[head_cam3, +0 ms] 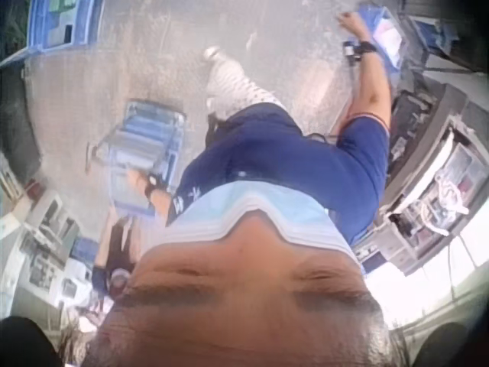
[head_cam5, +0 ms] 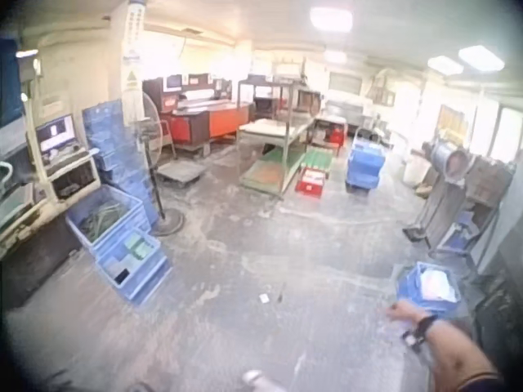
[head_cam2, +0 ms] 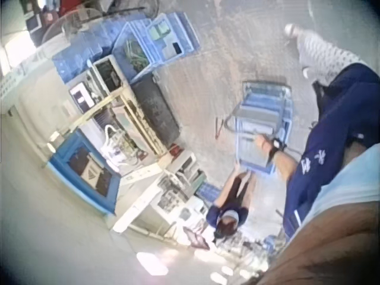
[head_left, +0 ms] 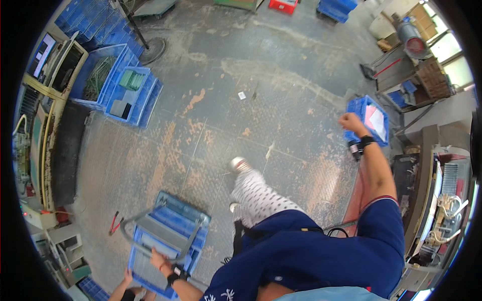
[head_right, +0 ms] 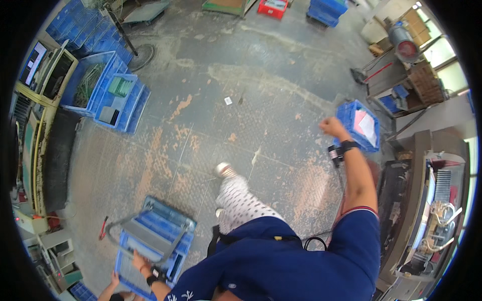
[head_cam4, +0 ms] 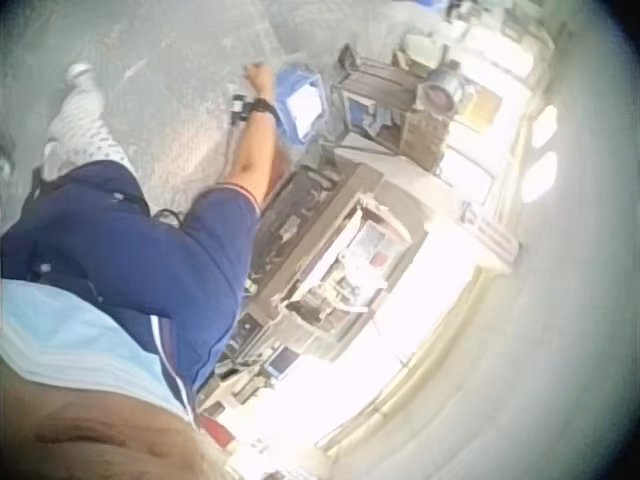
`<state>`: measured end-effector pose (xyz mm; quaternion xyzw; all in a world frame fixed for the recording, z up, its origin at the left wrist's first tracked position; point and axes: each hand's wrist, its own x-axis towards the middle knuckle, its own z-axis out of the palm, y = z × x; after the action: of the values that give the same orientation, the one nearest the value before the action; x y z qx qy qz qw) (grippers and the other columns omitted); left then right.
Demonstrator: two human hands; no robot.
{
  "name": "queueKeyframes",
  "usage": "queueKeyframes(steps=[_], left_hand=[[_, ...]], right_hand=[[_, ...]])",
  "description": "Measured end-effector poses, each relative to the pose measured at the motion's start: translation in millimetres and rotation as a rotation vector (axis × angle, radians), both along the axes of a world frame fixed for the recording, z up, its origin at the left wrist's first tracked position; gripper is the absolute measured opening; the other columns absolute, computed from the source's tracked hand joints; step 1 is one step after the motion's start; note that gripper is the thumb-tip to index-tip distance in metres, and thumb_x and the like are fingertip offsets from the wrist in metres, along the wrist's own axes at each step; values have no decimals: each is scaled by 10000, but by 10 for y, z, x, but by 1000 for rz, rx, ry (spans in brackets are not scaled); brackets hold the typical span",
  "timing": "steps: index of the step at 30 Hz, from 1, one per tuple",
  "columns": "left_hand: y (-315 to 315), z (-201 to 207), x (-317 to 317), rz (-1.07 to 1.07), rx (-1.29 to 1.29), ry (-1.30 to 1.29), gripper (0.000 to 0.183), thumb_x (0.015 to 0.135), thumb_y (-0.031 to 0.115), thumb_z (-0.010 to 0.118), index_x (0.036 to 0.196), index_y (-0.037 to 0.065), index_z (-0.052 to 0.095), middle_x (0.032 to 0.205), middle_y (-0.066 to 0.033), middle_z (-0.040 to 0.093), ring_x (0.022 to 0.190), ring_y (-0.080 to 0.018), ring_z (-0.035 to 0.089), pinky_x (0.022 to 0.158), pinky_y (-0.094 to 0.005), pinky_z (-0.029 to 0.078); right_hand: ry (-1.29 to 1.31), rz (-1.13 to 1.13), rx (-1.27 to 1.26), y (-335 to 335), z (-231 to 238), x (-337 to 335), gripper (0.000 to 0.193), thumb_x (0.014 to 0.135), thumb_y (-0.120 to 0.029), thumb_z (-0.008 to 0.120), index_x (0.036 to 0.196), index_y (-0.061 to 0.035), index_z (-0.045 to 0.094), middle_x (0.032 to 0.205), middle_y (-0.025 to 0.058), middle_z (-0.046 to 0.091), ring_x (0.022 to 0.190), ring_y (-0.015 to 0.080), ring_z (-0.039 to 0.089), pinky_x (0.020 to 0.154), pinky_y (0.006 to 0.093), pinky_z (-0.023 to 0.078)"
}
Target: Manually lift and stack crates of glass or metal components onto a trolley and move them across the factory floor.
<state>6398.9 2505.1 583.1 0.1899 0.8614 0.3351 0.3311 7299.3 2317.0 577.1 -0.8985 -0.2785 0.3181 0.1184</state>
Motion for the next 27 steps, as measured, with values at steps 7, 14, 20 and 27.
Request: queueKeyframes(steps=[7,14,20,27], left_hand=[[426,-363,1803,-135,-113,291,394,734,315,550,508,16,430,411,-82,394,304,-217,415,299,-333,364],[515,-559,3407,-27,-104,187,298,716,244,532,515,54,419,406,-49,365,305,-190,374,313,-324,298],[946,-307,4835,81,-239,246,292,683,236,551,524,33,415,427,-56,373,326,-192,371,335,-323,304],[1031,-539,6137,10,-242,-17,278,720,158,479,683,-90,598,640,-171,599,545,-236,569,484,-362,437]], right_hand=[[57,-124,64,-763,359,2026,201,748,-195,570,680,-7,550,572,30,537,511,94,529,444,241,412],[25,155,76,187,194,3955,221,738,-184,577,664,23,558,578,54,563,527,126,530,496,270,427],[-61,518,186,2741,295,4558,268,744,-240,560,704,20,509,606,139,515,558,234,515,536,342,392],[34,1024,198,5220,68,5000,212,761,-227,549,876,-61,610,822,142,606,790,298,578,701,359,455]])
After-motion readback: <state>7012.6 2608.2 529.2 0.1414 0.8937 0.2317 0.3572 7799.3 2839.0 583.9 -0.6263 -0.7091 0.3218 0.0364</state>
